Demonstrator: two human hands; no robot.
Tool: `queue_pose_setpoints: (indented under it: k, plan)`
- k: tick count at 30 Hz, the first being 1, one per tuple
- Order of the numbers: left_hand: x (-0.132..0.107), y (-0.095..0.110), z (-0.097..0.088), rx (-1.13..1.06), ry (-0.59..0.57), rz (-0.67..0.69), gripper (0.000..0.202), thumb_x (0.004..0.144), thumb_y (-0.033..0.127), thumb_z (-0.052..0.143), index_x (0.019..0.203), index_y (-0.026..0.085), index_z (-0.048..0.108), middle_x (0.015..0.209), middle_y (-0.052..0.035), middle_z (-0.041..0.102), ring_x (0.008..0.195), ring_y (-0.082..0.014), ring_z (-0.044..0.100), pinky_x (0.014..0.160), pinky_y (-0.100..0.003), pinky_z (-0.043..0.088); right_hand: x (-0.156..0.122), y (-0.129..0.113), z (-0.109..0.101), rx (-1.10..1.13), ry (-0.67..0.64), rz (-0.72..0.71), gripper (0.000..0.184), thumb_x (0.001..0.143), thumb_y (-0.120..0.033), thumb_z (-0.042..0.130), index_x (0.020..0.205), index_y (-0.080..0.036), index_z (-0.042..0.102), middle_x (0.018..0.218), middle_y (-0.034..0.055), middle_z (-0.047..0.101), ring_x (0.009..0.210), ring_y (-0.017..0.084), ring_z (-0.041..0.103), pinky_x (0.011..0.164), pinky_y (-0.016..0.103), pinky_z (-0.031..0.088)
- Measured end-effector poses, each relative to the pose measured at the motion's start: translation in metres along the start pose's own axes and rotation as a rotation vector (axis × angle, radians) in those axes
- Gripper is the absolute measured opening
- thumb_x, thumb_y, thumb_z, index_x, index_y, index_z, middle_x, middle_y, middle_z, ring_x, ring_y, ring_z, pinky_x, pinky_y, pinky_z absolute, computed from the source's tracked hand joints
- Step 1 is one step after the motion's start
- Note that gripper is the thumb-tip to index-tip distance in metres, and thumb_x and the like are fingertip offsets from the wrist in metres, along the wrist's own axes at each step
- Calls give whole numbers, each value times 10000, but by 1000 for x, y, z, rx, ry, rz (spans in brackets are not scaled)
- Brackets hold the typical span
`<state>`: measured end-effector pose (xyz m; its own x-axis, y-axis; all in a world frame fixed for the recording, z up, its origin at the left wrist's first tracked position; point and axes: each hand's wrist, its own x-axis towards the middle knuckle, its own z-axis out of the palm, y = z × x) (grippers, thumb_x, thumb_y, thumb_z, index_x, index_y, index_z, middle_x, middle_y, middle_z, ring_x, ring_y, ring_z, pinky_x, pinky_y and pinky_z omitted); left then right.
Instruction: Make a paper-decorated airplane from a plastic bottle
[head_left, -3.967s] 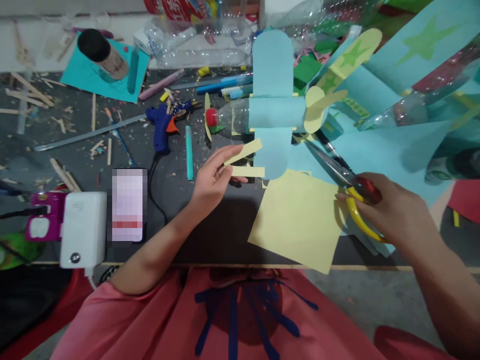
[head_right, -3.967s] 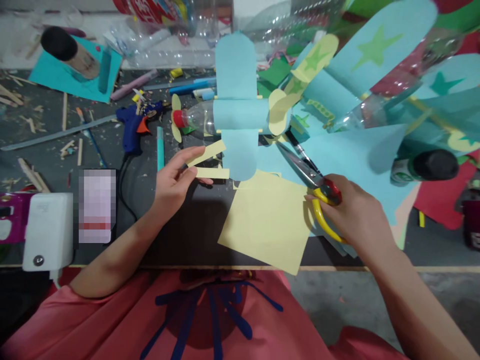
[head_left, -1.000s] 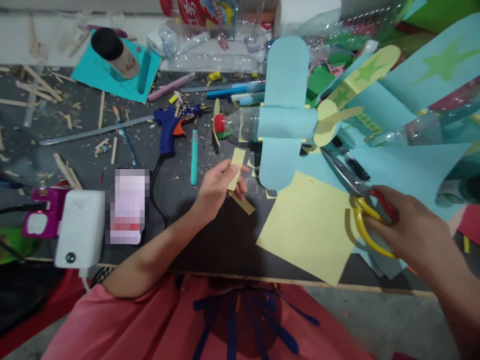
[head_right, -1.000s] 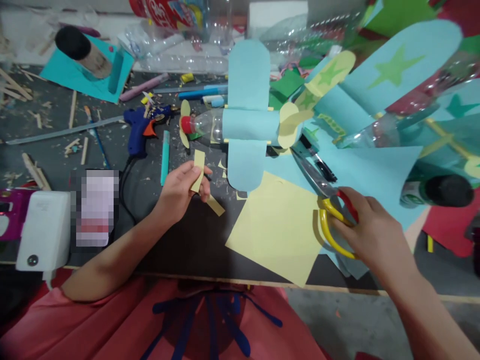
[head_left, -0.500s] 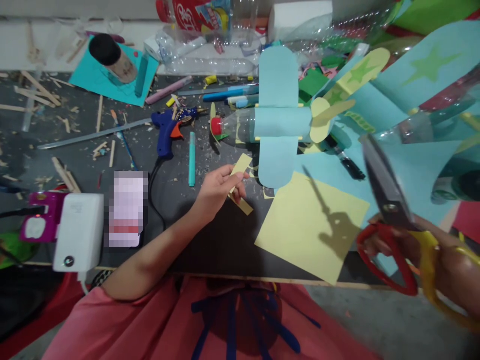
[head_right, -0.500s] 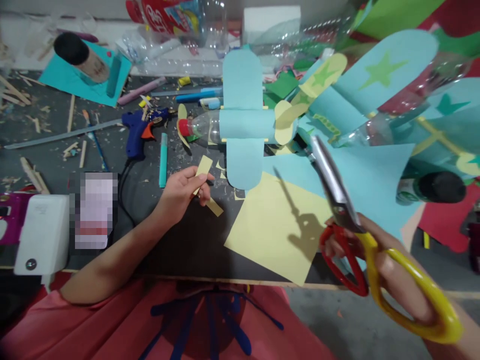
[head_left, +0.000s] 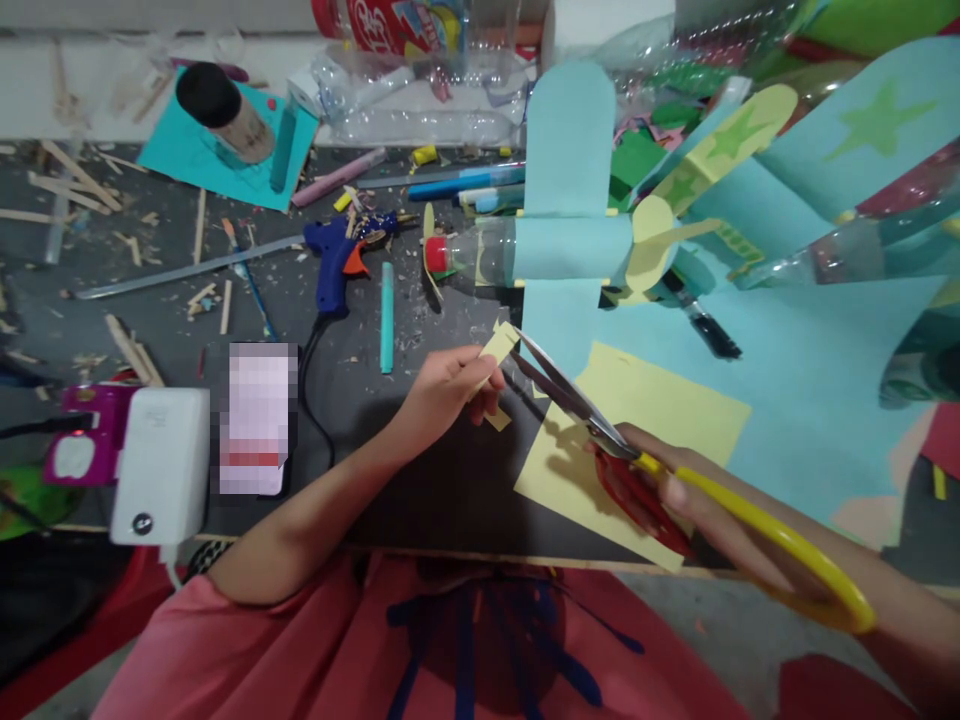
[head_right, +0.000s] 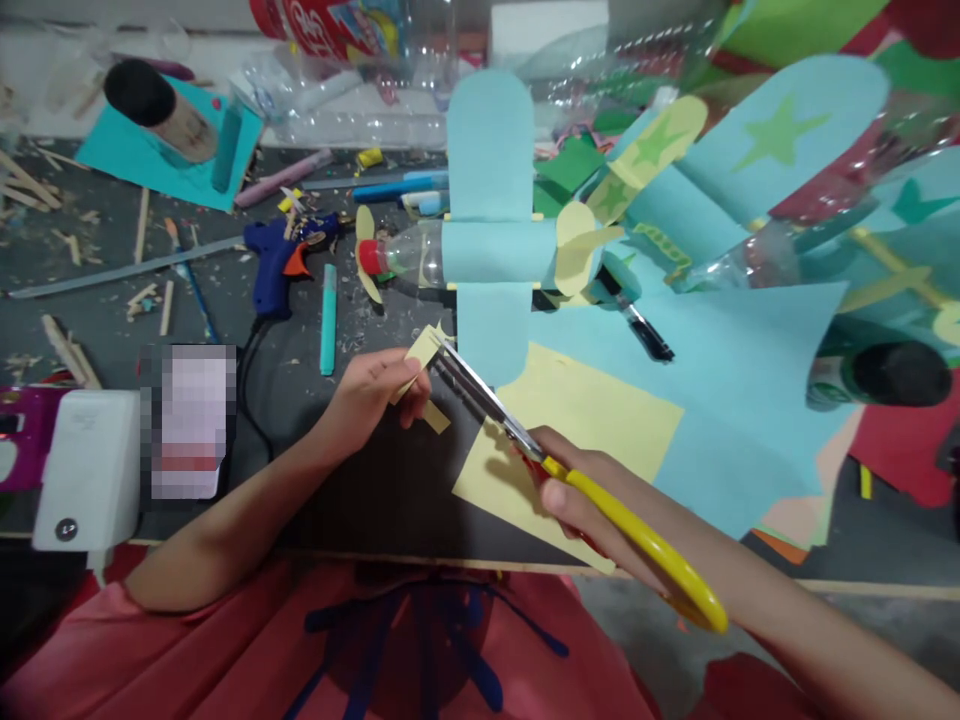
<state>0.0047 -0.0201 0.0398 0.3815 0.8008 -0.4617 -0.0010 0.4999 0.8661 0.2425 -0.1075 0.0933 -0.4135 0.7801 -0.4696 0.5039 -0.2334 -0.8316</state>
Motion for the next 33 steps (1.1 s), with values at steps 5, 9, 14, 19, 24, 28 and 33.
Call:
queue_pose_setpoints:
  k: [5, 9, 14, 19, 24, 28, 33]
  plan:
    - [-3, 1, -1, 1, -60, -19, 247, 772, 340, 617, 609, 155, 633, 579, -17, 683, 467, -96, 597, 507, -208, 483, 14, 1, 2, 205, -120, 29, 582, 876, -764, 369, 1066, -250, 566, 646, 4, 508, 518, 134, 470, 454, 249, 420]
    - [-5, 1, -2, 78, -83, 38, 279, 812, 369, 639, 668, 146, 723, 631, -40, 721, 571, -115, 661, 616, -215, 527, 22, 0, 3, 221, -171, 2, 557, 886, -761, 371, 965, -224, 498, 622, -37, 468, 479, 92, 409, 436, 227, 369]
    - [-4, -3, -4, 51, -98, 60, 340, 803, 444, 679, 623, 158, 714, 702, -65, 756, 615, -142, 691, 636, -238, 542, 24, -3, 4, 240, -207, 7, 574, 891, -772, 350, 939, -210, 460, 612, -66, 449, 457, 66, 355, 439, 224, 320]
    - [-4, -3, -5, 72, -101, 65, 347, 822, 441, 672, 627, 157, 716, 693, -62, 753, 629, -145, 701, 652, -238, 551, 23, -1, 5, 255, -193, 60, 573, 876, -786, 372, 893, -218, 444, 619, -66, 444, 472, 66, 340, 453, 234, 301]
    - [-4, -1, -3, 63, -97, 68, 338, 815, 436, 676, 614, 166, 712, 657, -46, 735, 607, -130, 680, 644, -230, 541, 24, -1, 8, 294, -185, 67, 580, 853, -805, 397, 881, -226, 424, 605, -73, 429, 463, 66, 332, 445, 237, 289]
    - [-4, -1, -3, 63, -92, 53, 353, 801, 462, 681, 611, 166, 706, 647, -50, 726, 605, -138, 675, 648, -241, 538, 24, -2, 9, 309, -173, 70, 556, 866, -784, 410, 880, -229, 424, 584, -79, 419, 442, 62, 304, 436, 242, 271]
    - [-3, -2, -4, 50, -100, 57, 327, 806, 419, 662, 602, 166, 703, 655, -50, 729, 608, -135, 673, 656, -245, 540, 25, 3, 13, 327, -148, 75, 595, 841, -804, 428, 941, -219, 467, 561, -84, 407, 426, 61, 305, 401, 233, 231]
